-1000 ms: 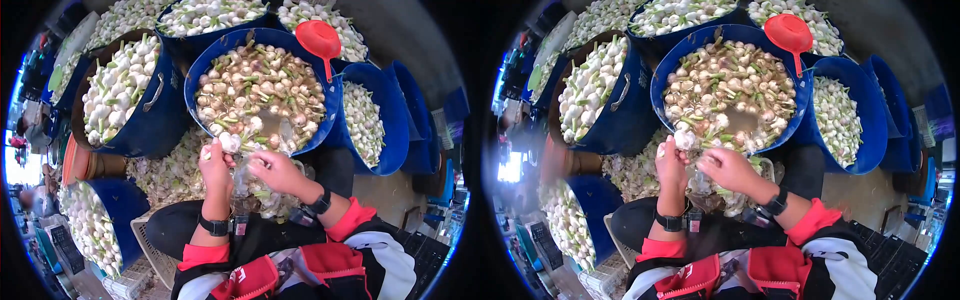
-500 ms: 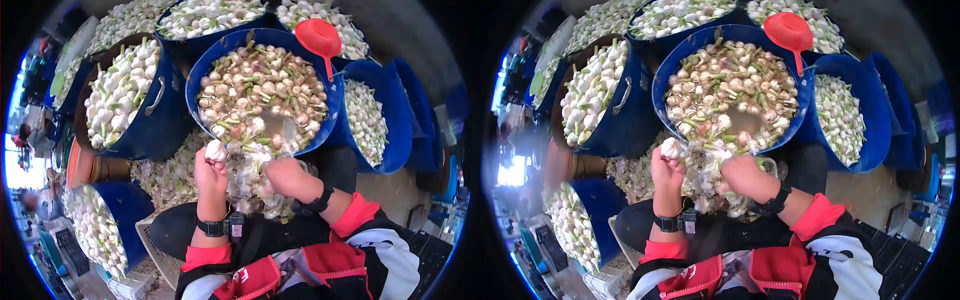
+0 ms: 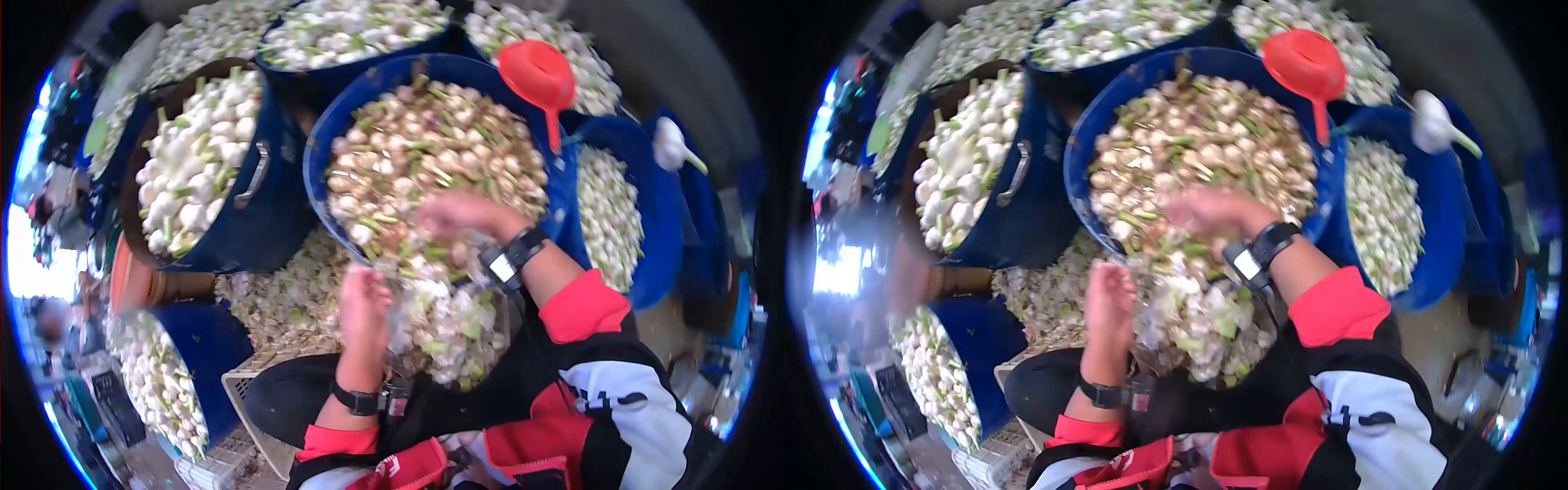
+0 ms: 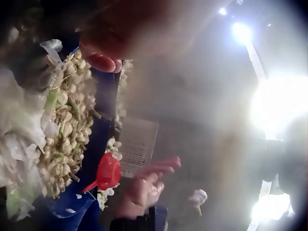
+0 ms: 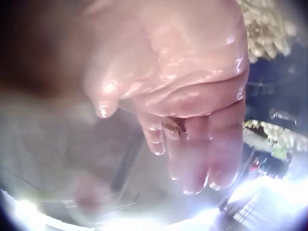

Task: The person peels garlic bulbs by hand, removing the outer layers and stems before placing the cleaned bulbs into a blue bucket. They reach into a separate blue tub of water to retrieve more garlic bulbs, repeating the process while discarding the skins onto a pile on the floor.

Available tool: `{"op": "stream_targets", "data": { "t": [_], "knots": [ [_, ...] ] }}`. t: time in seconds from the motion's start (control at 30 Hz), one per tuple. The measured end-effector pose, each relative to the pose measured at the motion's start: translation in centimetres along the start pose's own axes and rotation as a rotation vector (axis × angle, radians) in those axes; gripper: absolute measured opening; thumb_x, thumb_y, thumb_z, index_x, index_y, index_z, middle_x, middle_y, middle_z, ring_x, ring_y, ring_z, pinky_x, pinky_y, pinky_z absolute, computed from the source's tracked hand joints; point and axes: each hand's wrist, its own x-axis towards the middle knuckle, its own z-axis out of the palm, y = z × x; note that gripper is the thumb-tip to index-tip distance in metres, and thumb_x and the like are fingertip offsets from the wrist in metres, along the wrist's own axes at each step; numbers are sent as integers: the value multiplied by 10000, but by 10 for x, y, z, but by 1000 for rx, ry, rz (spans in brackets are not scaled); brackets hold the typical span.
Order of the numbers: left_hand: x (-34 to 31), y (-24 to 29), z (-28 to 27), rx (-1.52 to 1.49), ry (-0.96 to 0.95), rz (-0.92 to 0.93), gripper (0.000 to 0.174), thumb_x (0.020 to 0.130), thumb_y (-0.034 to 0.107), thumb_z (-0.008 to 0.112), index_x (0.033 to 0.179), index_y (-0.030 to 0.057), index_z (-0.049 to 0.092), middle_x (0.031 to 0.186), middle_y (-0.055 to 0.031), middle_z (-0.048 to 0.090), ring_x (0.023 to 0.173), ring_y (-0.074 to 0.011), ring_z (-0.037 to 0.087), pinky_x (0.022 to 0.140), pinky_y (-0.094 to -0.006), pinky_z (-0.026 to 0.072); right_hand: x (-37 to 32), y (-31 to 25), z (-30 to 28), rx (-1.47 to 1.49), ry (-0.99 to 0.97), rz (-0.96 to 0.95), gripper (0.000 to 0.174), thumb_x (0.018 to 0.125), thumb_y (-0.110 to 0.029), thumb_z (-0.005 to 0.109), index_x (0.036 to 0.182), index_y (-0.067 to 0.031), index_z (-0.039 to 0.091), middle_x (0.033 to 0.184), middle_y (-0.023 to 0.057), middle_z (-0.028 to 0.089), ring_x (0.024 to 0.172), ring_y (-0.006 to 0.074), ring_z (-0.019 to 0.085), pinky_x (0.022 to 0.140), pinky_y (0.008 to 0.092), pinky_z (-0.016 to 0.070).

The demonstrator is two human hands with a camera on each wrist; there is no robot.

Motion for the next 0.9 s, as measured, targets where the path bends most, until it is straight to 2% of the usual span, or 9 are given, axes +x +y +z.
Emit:
{"op": "stream_targets", "data": {
  "t": [0.1,0.27,0.4,0.53,0.6,0.63,0.73,0.8,0.9],
  "knots": [
    [12,-5,5,79,21,28,146,879,233,473,857,89,479,743,-10,523,577,-78,478,488,-206,394,8,64,35,-967,-398,381,222,624,-278,646,732,-85,636,784,116,624,670,256,577,589,381,454],
    [20,-8,-4,122,88,-42,180,849,240,512,917,76,486,796,-21,525,616,-94,492,514,-214,413,18,109,40,-489,-706,460,397,678,-309,656,1001,-84,606,865,131,634,828,273,594,725,390,455],
    [20,-11,3,248,22,-17,251,848,286,512,969,66,495,807,-1,510,636,-71,466,550,-205,405,14,67,34,-737,-298,311,284,721,-273,612,874,-36,585,813,153,609,751,323,576,697,367,461],
    [37,-45,9,404,-32,146,311,850,330,505,1010,64,487,828,5,513,669,-57,462,557,-212,399,0,-6,36,-190,338,263,110,748,-106,569,820,-23,556,709,97,578,575,186,560,544,295,465],
    [30,-42,19,666,22,496,373,849,376,506,1063,73,472,853,6,522,699,-61,469,567,-213,399,-9,-28,54,576,748,265,146,765,-70,566,907,-43,544,748,47,552,566,113,540,498,238,453],
    [7,-26,25,408,-129,137,431,848,407,504,1099,62,445,870,-3,535,722,-79,488,587,-228,419,-13,-47,69,600,762,263,185,776,-71,565,956,-44,527,770,38,543,576,112,542,501,225,453],
    [-9,-8,23,279,-159,133,426,842,412,513,1028,30,481,838,-14,556,700,-83,502,605,-229,432,-33,-67,108,441,585,266,140,813,-76,537,936,-17,572,711,67,566,633,165,581,527,260,469],
    [14,-21,4,288,-179,241,380,830,382,541,925,15,523,767,-25,577,642,-86,525,573,-237,439,-44,-82,114,-328,444,-240,127,811,-110,528,859,-12,592,673,154,571,616,286,578,528,354,459],
    [-3,-10,-4,623,-197,225,349,780,337,582,845,-6,568,622,-79,593,564,-137,577,533,-266,454,-58,-120,116,-465,203,-68,159,805,-130,523,786,14,589,701,201,561,605,363,540,542,404,437]
  ]
}}
